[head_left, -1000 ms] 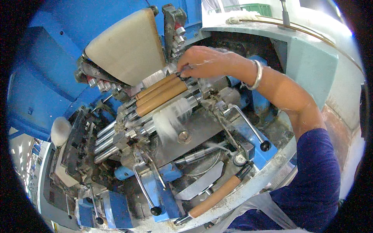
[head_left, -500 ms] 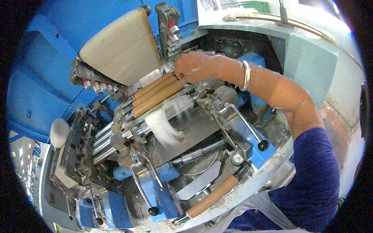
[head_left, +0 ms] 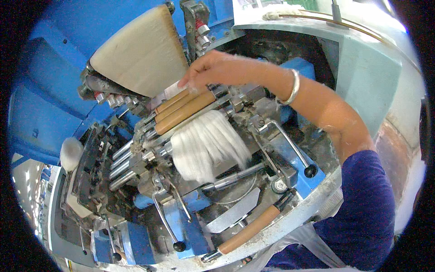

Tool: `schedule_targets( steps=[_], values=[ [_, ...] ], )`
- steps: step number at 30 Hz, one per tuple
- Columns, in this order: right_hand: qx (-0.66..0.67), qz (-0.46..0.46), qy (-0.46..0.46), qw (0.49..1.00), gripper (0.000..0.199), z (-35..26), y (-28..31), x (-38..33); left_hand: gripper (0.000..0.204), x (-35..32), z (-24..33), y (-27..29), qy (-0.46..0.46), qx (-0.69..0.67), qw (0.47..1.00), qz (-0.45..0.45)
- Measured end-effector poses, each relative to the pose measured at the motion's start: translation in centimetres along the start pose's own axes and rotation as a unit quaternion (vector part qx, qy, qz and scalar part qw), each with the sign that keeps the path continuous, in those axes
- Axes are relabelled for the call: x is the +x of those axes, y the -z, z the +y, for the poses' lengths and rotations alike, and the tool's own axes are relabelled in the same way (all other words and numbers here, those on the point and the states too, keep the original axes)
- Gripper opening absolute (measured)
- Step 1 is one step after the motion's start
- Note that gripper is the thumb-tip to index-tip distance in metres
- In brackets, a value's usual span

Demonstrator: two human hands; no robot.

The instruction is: The person removes a bundle of white yarn from a large container, walks to a textile machine, and threads the yarn through multiple rollers and guides. The person then winds the yarn onto a spindle and adjusts the machine components to continue the process.

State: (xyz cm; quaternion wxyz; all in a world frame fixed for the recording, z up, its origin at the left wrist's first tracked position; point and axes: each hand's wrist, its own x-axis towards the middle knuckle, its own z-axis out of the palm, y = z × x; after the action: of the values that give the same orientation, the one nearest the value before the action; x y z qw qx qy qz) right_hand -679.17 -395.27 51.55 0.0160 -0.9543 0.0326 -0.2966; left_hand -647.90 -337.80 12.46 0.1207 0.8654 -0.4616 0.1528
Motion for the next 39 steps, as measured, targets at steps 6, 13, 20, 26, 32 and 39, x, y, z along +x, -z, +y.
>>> schedule_targets(
  steps=[6, 13, 20, 26, 32, 39],
  values=[
    [0.037, -0.052, -0.147, 0.987, 0.033, -1.3, 0.4, -1.5, 0.073, 0.1, -0.1, -0.3, -0.049, 0.075, 0.992, 0.092],
    [-0.209, -0.114, -0.208, 0.949, 0.029, -0.2, -0.2, -0.2, 0.045, 3.8, 1.9, 8.2, 0.137, -0.347, 0.915, 0.152],
    [-0.188, -0.198, -0.198, 0.941, 0.048, 1.6, -1.0, 0.1, 0.034, 18.2, 7.2, 19.9, -0.165, -0.067, 0.946, 0.269],
    [-0.225, -0.274, -0.222, 0.908, 0.072, 2.9, -3.2, 1.4, 0.041, 29.2, 20.2, 22.3, -0.326, 0.081, 0.917, 0.215],
    [-0.256, -0.239, -0.168, 0.922, 0.065, 3.0, -4.0, 0.9, 0.069, 36.5, 30.6, 19.1, -0.539, 0.156, 0.799, 0.215],
    [-0.317, -0.183, -0.117, 0.923, 0.04, 3.2, -0.5, 2.4, 0.075, 38.8, 35.6, 15.1, -0.616, 0.116, 0.77, 0.117]
  ],
)
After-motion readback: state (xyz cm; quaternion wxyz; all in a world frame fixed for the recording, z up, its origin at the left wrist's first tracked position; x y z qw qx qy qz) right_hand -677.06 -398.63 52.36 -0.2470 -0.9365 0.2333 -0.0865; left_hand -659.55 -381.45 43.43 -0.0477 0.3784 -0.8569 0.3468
